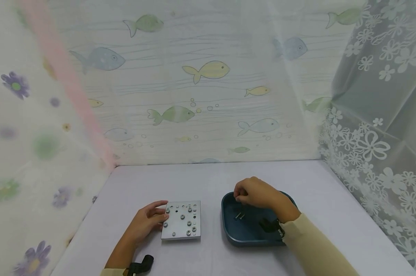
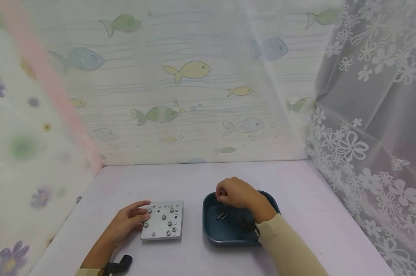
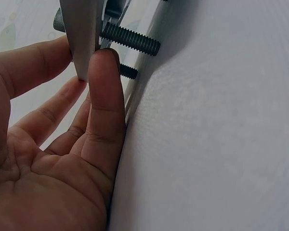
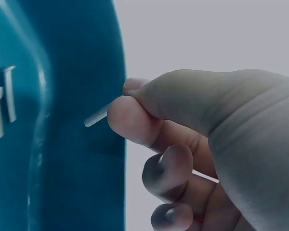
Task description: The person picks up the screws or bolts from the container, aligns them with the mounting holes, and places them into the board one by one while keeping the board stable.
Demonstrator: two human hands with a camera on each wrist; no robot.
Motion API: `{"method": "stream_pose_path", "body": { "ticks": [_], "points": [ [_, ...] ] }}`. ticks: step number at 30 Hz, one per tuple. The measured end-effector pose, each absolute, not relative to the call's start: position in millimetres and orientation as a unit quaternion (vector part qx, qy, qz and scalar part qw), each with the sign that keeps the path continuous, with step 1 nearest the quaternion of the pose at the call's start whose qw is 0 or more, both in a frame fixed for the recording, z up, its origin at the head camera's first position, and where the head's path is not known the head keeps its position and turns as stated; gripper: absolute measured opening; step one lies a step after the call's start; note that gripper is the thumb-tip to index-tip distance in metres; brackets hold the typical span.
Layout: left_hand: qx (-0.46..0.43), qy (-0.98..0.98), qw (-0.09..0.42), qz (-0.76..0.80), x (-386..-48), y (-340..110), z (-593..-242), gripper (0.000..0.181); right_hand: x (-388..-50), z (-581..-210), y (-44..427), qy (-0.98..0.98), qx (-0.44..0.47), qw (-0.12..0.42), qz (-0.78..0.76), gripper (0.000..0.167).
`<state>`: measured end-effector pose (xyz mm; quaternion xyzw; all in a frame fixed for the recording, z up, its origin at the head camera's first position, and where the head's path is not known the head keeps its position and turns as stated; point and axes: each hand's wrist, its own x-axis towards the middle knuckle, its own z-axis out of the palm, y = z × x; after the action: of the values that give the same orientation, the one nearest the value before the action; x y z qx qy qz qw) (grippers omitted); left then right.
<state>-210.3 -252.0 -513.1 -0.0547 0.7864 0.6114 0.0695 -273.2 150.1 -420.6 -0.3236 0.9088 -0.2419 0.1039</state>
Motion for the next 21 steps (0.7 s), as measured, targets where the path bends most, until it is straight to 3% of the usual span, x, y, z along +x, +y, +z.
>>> {"method": "stream_pose_path", "body": {
  "ticks": [21],
  "points": [
    [-0.051, 0.786, 0.073, 0.612, -212, -256, -514, 0.06, -252, -407, 119, 0.871, -0.29, 0.043, -0.395, 0.009]
  ]
}}
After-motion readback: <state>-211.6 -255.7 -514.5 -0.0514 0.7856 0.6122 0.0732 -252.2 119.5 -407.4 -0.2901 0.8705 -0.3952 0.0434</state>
